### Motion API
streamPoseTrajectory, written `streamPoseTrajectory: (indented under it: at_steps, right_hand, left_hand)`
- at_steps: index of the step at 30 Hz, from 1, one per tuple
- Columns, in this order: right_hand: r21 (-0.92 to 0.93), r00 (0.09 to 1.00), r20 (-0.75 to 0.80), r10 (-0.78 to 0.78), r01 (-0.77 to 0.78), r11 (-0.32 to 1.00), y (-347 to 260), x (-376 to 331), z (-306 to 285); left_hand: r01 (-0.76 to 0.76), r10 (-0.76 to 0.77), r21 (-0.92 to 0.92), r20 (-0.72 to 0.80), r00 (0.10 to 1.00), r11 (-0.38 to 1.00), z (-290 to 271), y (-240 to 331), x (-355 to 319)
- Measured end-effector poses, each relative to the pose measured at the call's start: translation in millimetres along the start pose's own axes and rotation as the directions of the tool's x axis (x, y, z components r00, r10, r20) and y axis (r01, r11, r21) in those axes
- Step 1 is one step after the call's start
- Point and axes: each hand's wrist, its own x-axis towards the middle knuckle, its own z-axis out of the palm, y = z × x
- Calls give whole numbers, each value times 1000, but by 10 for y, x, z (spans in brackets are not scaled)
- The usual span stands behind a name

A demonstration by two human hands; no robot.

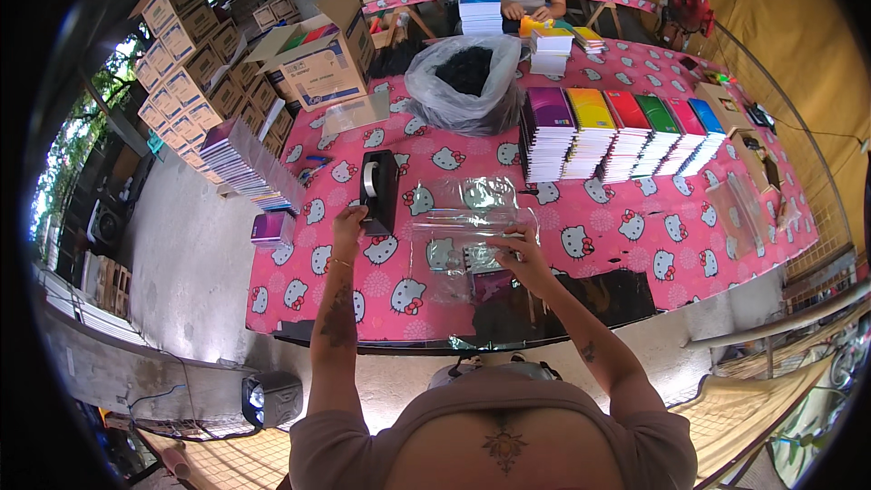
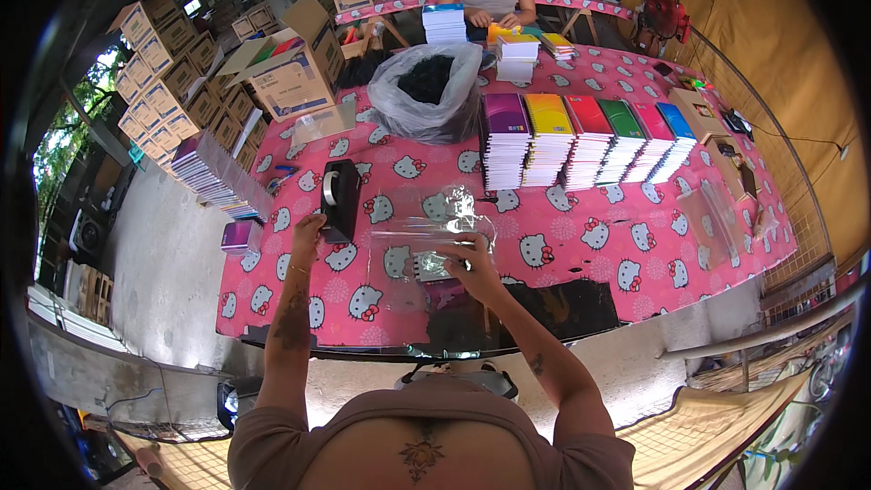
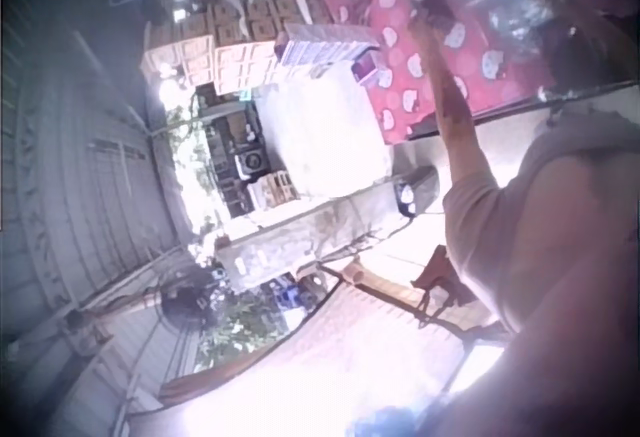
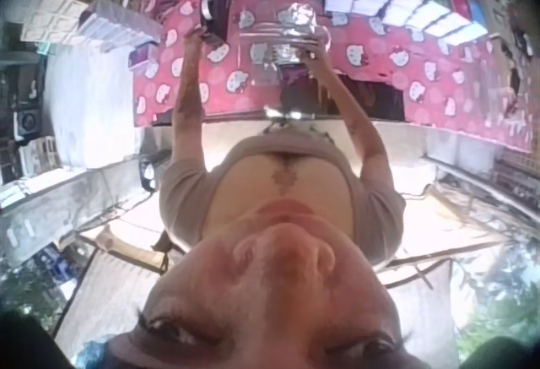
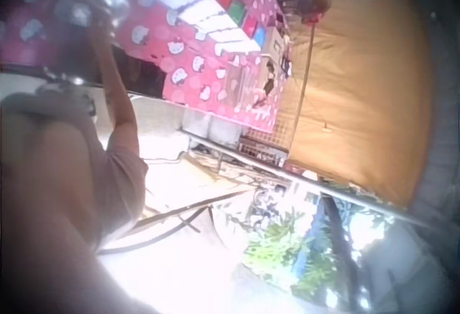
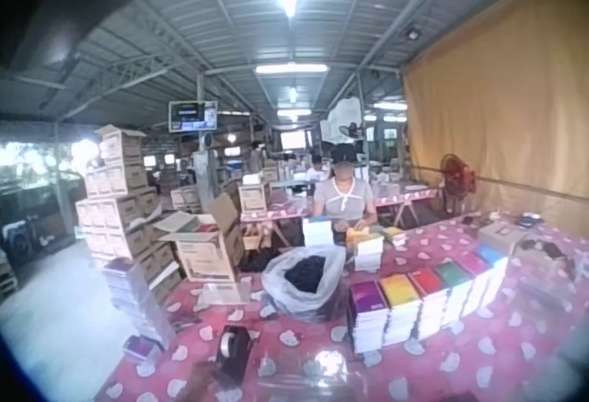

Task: The person stacks multiple colorful notebooks and places them into clear plastic bags, sealing the bags with tape.

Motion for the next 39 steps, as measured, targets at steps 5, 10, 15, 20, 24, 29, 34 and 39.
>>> streamPoseTrajectory:
  at_steps: [5,10,15,20,24,29,34,39]
  right_hand:
    - [38,998,-58,26,-24,999,61,4,11]
    - [70,997,-53,49,-46,997,72,-11,100]
    - [207,991,-104,83,-61,976,180,-17,105]
    - [284,989,-42,141,-123,951,61,19,102]
    - [202,996,-60,72,-58,978,157,14,32]
    - [243,999,-36,31,-21,970,-16,51,56]
    - [304,996,11,87,-87,949,-67,-53,87]
    - [390,993,10,119,-114,914,-17,-50,125]
  left_hand:
    - [-32,39,-265,22,999,964,-27,-532,-126]
    - [39,518,999,-14,855,-37,-334,-137,-111]
    - [-901,219,346,888,405,262,1331,984,-914]
    - [-885,-238,368,922,306,285,1969,1094,-1021]
    - [-890,-370,374,890,266,259,2239,710,-797]
    - [-507,-446,493,867,222,707,1980,112,-233]
    - [-408,-300,461,866,400,788,1763,-182,-350]
    - [-890,469,376,757,455,258,1647,246,-1380]
